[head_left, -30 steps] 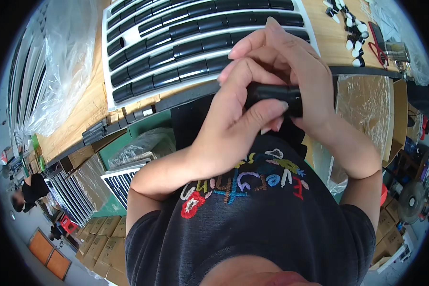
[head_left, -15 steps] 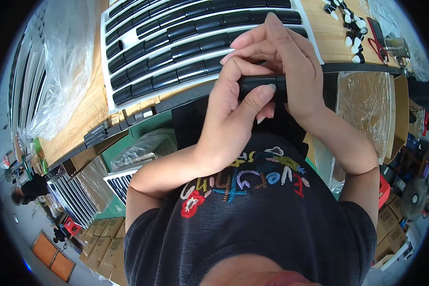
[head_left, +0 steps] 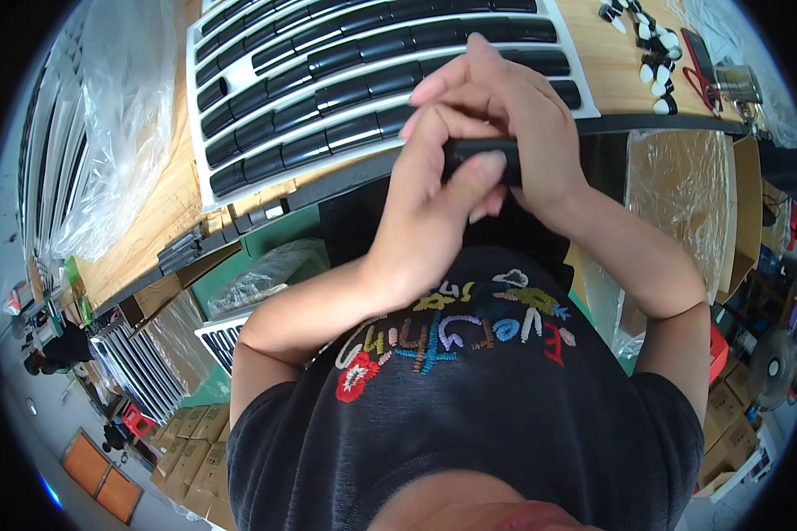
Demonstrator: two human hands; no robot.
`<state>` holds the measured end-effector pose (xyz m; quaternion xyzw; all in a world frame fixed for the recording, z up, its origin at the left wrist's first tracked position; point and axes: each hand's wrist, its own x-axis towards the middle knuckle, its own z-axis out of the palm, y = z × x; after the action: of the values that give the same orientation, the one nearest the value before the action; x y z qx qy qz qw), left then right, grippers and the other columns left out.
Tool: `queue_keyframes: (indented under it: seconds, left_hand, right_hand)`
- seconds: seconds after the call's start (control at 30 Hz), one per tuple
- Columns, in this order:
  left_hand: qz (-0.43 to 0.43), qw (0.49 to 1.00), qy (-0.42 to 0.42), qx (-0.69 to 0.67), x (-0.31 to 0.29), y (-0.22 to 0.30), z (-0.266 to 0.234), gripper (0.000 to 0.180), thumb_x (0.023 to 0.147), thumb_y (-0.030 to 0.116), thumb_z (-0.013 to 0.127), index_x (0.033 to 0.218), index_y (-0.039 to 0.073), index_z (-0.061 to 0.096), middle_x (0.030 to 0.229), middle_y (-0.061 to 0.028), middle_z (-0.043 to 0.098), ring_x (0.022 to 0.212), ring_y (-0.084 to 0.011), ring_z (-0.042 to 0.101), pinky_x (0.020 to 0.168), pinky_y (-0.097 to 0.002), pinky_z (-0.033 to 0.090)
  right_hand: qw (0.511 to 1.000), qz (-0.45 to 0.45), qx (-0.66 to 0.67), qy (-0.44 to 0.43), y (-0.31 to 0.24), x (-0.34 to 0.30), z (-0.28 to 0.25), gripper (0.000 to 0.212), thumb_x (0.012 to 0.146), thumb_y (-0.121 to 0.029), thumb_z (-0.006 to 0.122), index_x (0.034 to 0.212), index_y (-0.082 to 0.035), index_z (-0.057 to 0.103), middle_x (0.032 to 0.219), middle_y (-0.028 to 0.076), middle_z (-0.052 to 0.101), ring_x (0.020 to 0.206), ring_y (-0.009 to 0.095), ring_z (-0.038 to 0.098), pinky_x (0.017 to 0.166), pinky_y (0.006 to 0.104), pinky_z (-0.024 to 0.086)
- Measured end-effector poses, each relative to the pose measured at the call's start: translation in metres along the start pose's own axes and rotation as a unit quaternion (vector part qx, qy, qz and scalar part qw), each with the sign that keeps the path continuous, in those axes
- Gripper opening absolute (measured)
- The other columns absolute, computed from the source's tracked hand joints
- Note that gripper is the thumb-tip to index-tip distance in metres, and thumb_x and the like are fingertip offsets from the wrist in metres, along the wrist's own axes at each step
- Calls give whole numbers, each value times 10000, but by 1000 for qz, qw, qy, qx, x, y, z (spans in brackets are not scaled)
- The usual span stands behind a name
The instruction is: Assembling small black plastic parts into a white tray on a workbench.
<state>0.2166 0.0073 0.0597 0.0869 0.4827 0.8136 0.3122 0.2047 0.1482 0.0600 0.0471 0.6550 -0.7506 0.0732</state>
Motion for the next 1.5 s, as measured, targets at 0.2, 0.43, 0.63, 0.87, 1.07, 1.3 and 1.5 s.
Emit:
queue_keyframes:
  seconds: [0.2, 0.43, 0.63, 0.87, 1.07, 1.3, 1.5]
  left_hand:
    - [37, 998, 51, 15, 31, 9, -37, 165, 1021, 139, 478, 1142, 30, 453, 1006, -71, 540, 794, -132, 542, 715, -248, 437]
    - [233, 748, 205, 587, 51, 55, -125, 237, 871, -48, 563, 1056, 101, 555, 1016, -113, 530, 848, -259, 594, 709, -364, 487]
    - [143, 440, 81, 883, 51, 115, -258, 266, 816, -1, 613, 1027, 160, 594, 1107, -137, 492, 1026, -367, 515, 812, -461, 473]
    - [175, 533, 97, 822, 53, 129, -260, 135, 880, 18, 573, 995, 84, 554, 1070, -120, 528, 953, -330, 529, 785, -414, 457]
    - [278, 853, 130, 421, 49, 96, -179, 269, 922, -17, 611, 1134, 5, 447, 1070, -114, 562, 902, -109, 584, 757, -247, 496]
    - [144, 982, 62, 106, 48, 36, -102, 210, 917, 61, 651, 1120, 32, 610, 949, -94, 688, 768, -80, 598, 666, -203, 445]
    - [29, 998, -3, -60, 60, -2, -70, 229, 955, 118, 611, 1157, 9, 620, 963, -131, 677, 749, -87, 547, 656, -207, 429]
  right_hand:
    - [951, -175, -235, 97, 1, 2, 3, 245, 986, -226, 531, 1084, -37, 653, 876, 6, 609, 809, 56, 563, 740, 201, 436]
    - [909, -171, -277, 259, 10, 45, -94, 285, 910, -185, 685, 1136, -20, 630, 888, 18, 661, 743, 66, 588, 684, 199, 467]
    - [909, -104, -285, 287, 34, 85, -196, 318, 855, -188, 753, 1061, 23, 634, 874, 41, 674, 743, 82, 629, 690, 203, 510]
    - [900, -66, -310, 301, 39, 91, -189, 252, 866, -238, 736, 942, 0, 704, 802, 32, 689, 712, 72, 619, 675, 199, 479]
    - [847, -37, -426, 317, 51, 102, -198, 321, 772, -382, 762, 889, -83, 779, 734, 77, 711, 709, 164, 673, 713, 327, 531]
    - [717, -209, -599, 288, 55, 89, -134, 231, 903, -324, 644, 978, -127, 738, 994, 89, 629, 941, 270, 612, 835, 373, 475]
    - [739, -191, -545, 347, 35, 23, -241, 236, 872, -186, 696, 1076, -71, 670, 939, 82, 624, 798, 197, 623, 715, 313, 497]
